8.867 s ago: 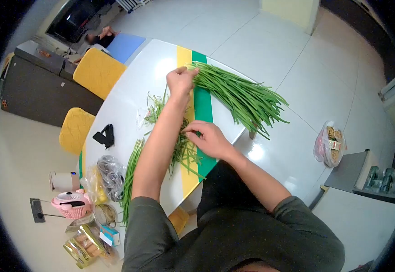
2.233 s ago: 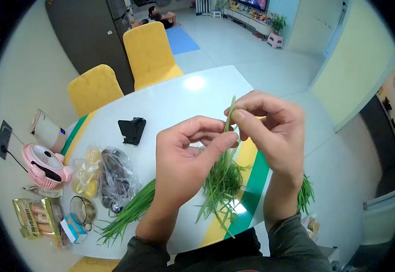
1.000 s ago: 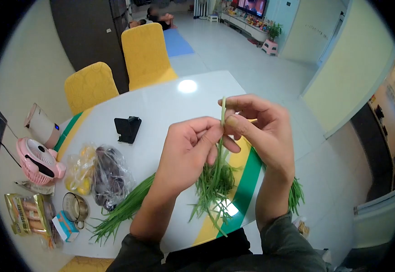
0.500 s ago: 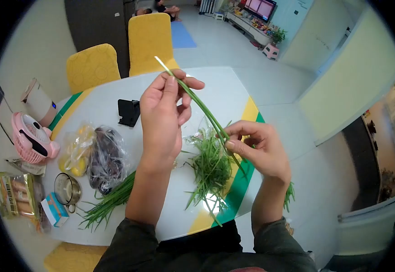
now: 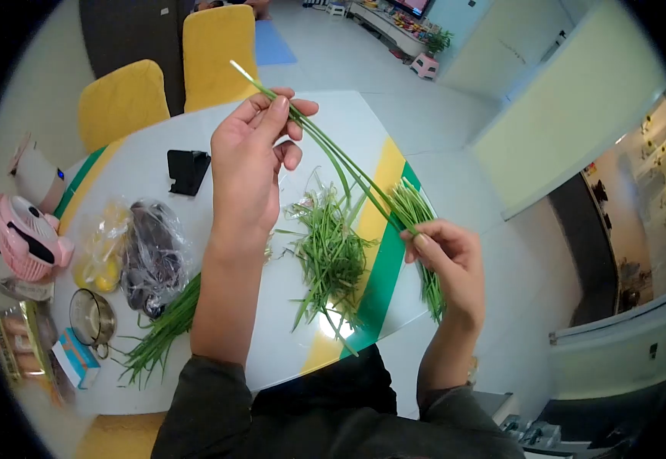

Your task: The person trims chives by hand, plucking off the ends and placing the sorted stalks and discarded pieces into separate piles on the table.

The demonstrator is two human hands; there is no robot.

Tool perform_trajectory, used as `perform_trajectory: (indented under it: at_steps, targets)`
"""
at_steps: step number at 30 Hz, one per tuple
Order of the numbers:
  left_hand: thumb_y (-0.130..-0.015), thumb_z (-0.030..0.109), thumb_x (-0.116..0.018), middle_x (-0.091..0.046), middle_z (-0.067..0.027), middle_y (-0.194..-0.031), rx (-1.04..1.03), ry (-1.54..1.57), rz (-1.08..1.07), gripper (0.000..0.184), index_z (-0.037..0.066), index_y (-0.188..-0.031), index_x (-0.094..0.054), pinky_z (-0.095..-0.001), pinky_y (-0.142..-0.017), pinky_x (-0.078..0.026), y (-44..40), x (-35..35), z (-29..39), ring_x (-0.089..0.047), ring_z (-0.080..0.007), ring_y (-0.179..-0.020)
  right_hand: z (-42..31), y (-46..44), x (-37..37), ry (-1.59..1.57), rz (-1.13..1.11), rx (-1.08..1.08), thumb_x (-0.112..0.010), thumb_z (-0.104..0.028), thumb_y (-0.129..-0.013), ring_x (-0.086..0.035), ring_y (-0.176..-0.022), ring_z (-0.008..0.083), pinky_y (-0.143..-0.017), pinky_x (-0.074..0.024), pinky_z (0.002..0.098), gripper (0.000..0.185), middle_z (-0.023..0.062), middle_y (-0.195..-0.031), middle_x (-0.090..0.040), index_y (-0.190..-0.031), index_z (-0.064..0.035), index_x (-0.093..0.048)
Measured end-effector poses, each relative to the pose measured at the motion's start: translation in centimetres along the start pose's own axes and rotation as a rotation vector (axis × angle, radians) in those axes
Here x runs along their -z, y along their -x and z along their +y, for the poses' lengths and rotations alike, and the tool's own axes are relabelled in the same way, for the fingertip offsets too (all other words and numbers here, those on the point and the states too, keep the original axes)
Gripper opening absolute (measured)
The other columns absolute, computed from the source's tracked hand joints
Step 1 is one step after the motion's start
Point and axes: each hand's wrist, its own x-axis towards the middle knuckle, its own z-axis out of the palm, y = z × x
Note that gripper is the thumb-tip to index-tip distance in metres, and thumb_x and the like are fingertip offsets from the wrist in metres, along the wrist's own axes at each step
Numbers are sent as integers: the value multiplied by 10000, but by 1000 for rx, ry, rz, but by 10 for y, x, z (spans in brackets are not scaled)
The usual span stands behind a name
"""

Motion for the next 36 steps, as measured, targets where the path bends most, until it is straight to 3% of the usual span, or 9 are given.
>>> perform_trajectory:
  at_steps: [4,13,16,20,21,24,29,33,36]
  targets:
    - [-1012,89,-574,-713,-155,-992,-26,-6,13,142,-30,-1077,-613,-201,-534,-421,-4,5,-2,-537,-66,-706,5,12,-2,-14,37,-71,-615,-62,-962,-596,-724,81,-616,-404,224,143,56,-803,-692,-990,48,-702]
    - [-1015,94,-577,-713,-145,-975,-114,-5,30,133,-16,-1077,-620,-202,-524,-411,-7,13,-4,-541,-63,-709,37,18,-14,-40,74,-103,-567,-10,-930,-615,-736,93,-678,-476,241,148,59,-805,-691,-954,61,-695]
    - [-1016,96,-576,-711,-141,-975,-106,11,38,132,-9,-1084,-620,-203,-522,-409,-9,18,3,-542,-62,-713,60,24,-24,-28,53,-36,-578,14,-911,-610,-687,82,-543,-399,203,123,67,-823,-698,-910,52,-696]
    - [-1016,96,-574,-710,-139,-979,-101,26,53,130,-3,-1087,-621,-204,-521,-408,-10,19,3,-543,-64,-723,48,25,-38,343,-164,-75,-694,-22,-887,-657,-767,75,-601,-481,231,284,54,-989,-743,-1167,9,-727]
    - [-1016,95,-573,-711,-139,-979,-95,31,53,129,-2,-1086,-621,-204,-520,-409,-10,19,3,-543,-64,-725,51,24,-38,326,-222,-109,-747,-52,-861,-673,-783,69,-580,-503,224,408,46,-1089,-746,-1265,-36,-695]
    - [-1014,93,-572,-714,-142,-987,-93,25,20,124,0,-1080,-622,-206,-518,-410,-9,17,2,-544,-66,-731,38,25,-38,135,-177,-248,-770,-81,-852,-688,-788,75,-518,-500,205,441,64,-1147,-738,-1281,-27,-679]
    - [-1008,91,-581,-720,-142,-963,-78,11,-14,118,-2,-1064,-626,-205,-508,-415,-2,6,-3,-550,-70,-731,20,10,-50,-55,-73,-100,-651,-66,-929,-684,-736,113,-452,-477,189,461,159,-1176,-709,-1371,40,-573]
    - [-1004,96,-591,-725,-140,-943,-48,14,-38,113,1,-1047,-635,-200,-490,-416,3,-3,-6,-554,-70,-721,14,-3,-75,-240,-19,-52,-575,-94,-994,-645,-680,101,-429,-426,164,492,146,-1169,-689,-1456,32,-462]
    - [-1005,104,-597,-726,-140,-946,-31,1,-39,117,1,-1043,-638,-199,-483,-417,5,-5,-6,-554,-69,-713,11,-7,-82,-306,17,-78,-579,-124,-1009,-609,-632,82,-417,-384,166,420,133,-1108,-704,-1393,38,-525]
